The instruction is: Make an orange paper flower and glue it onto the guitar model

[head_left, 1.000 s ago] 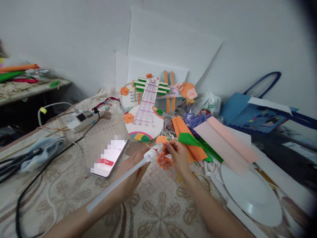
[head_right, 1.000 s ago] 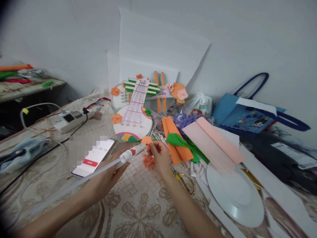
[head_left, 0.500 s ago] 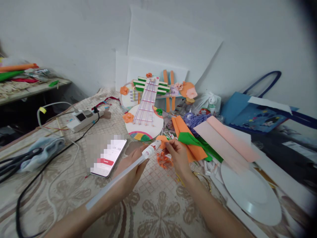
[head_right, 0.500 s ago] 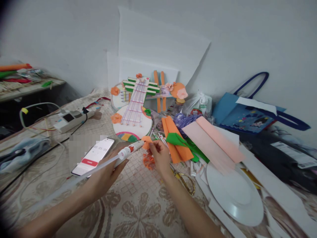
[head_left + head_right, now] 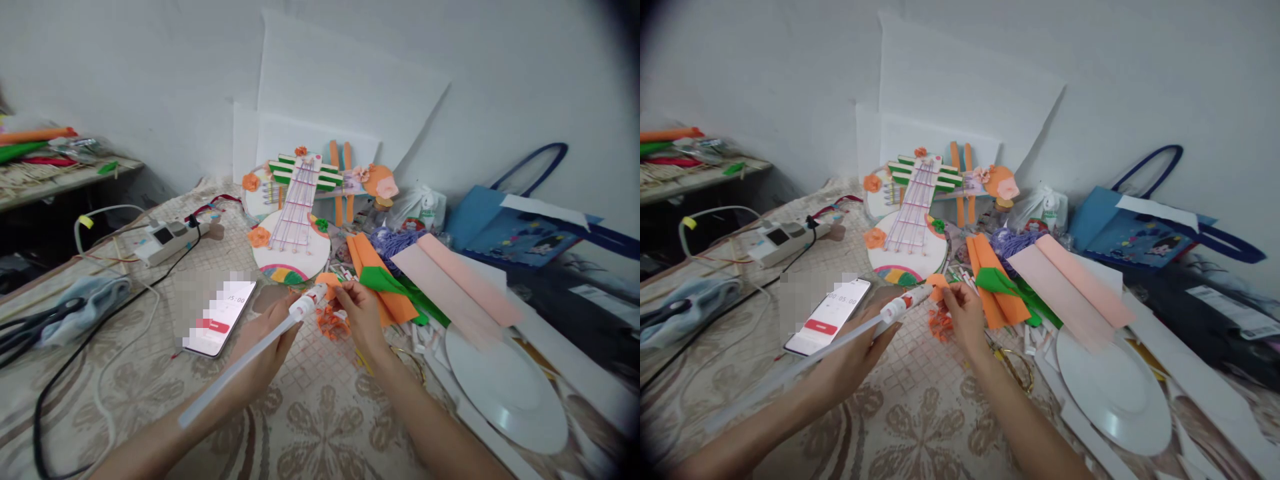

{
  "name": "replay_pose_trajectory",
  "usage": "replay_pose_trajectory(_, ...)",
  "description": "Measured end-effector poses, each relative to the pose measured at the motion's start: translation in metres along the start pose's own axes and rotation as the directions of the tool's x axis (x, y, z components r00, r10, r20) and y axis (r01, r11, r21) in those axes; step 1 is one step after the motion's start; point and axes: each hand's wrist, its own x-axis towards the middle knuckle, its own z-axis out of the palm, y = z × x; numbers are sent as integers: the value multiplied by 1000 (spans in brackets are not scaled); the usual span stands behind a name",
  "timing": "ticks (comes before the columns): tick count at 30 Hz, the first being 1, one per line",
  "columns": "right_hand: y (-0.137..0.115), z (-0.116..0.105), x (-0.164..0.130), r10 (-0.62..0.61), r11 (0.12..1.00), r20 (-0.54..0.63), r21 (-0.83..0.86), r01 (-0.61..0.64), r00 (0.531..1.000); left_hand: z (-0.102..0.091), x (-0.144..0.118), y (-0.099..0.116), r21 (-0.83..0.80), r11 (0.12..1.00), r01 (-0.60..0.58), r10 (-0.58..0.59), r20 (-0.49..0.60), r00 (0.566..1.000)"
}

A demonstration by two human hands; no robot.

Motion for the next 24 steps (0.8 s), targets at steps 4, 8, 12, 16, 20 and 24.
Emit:
replay_pose_trajectory(4, -1, 0, 0, -6, 1000, 2, 13, 6, 1000, 2, -1, 0, -12, 1000, -8, 8, 26, 1000)
replay_pose_trajectory(8, -2, 0, 1, -11, 1000, -5, 23, 11, 1000, 3, -3, -1, -46, 999, -6, 7, 34, 999)
replay_pose_trajectory(12, -1, 0, 1, -2, 1000, 3, 21, 2, 1000, 2, -4, -2, -24, 999, 27, -27, 26, 999)
replay_pose_trajectory(16, -3, 1, 0, 5, 1000, 7, 10, -5, 1000, 1, -2, -2, -4, 999, 45, -45, 12, 999)
replay_pose_trajectory(20, -4, 1, -1, 9, 1000, 12, 4, -9, 1000, 0, 1, 0, -6, 1000, 31, -31, -9, 999)
replay_pose_trajectory(24, -3, 1, -1, -6, 1000, 9, -11, 6, 1000, 0, 2, 1, 0, 1000, 29, -29, -12, 1000)
